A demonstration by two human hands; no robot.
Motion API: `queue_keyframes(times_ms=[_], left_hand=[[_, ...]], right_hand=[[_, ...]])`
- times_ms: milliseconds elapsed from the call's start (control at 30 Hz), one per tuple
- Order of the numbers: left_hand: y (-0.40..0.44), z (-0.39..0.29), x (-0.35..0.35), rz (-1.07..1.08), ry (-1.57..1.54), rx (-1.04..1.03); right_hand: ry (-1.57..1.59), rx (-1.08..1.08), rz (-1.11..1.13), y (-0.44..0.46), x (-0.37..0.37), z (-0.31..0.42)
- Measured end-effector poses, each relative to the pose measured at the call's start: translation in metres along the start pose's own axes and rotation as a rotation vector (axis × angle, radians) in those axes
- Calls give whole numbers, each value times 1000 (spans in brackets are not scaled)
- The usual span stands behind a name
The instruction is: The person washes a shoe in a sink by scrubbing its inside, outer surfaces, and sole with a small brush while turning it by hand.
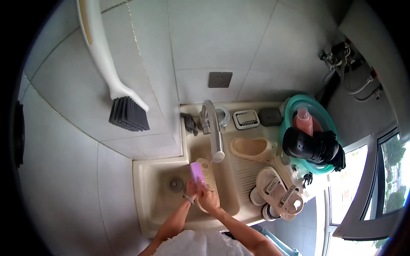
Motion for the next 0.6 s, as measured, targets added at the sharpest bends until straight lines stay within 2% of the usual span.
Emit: queue_keyframes(times_ms=[33, 100, 133, 167, 200, 267, 300, 333, 367, 433, 467, 500, 567, 600], left_hand=[[-4, 3, 1, 2, 4, 13], [-5, -1, -5, 16, 77, -21], [-19, -16, -14, -15, 198, -35], [-11, 3, -13, 55, 139, -75], [-18, -12, -19, 35, 152, -128], [-20, -27, -19, 0, 207, -171], [-13, -25, -12, -19, 243, -161], [-6, -31, -2, -35, 582, -287], [-3, -33, 0, -36, 581, -279], [-1, -11, 7, -69, 203, 30], [2, -1, 9, -111, 179, 34], [-4, -5, 7, -110, 190, 40], [-19, -19, -25, 104, -89, 180], [-6, 12, -19, 173, -195, 246]], right_hand=[[49, 47, -12, -7, 4, 13], [-108, -63, 111, 17, -23, -21], [-119, -109, 99, 28, -23, -35], [-131, -156, 87, 38, -24, -49], [-142, -202, 74, 49, -23, -62], [-102, -214, 43, 39, 11, -30], [-84, -161, 33, 23, 20, -25], [-53, -68, -2, 1, 28, -17], [-40, 38, -47, -20, 36, -6], [-75, 62, -19, -31, 37, -6], [-100, 37, 27, -30, 35, -12], [-193, -173, 255, -20, 24, -31], [-154, -237, 159, 17, 16, -60], [-121, -207, 100, 26, 13, -66]])
Point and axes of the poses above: each hand's wrist, its own y-axis towards the middle knuckle, its own x-axis out of the back of the hand, z = x × y, the point moved 8 cm from there along y, towards the middle knuckle, and after that the axes turned 14 degrees about -z, right-handed, at the moved point
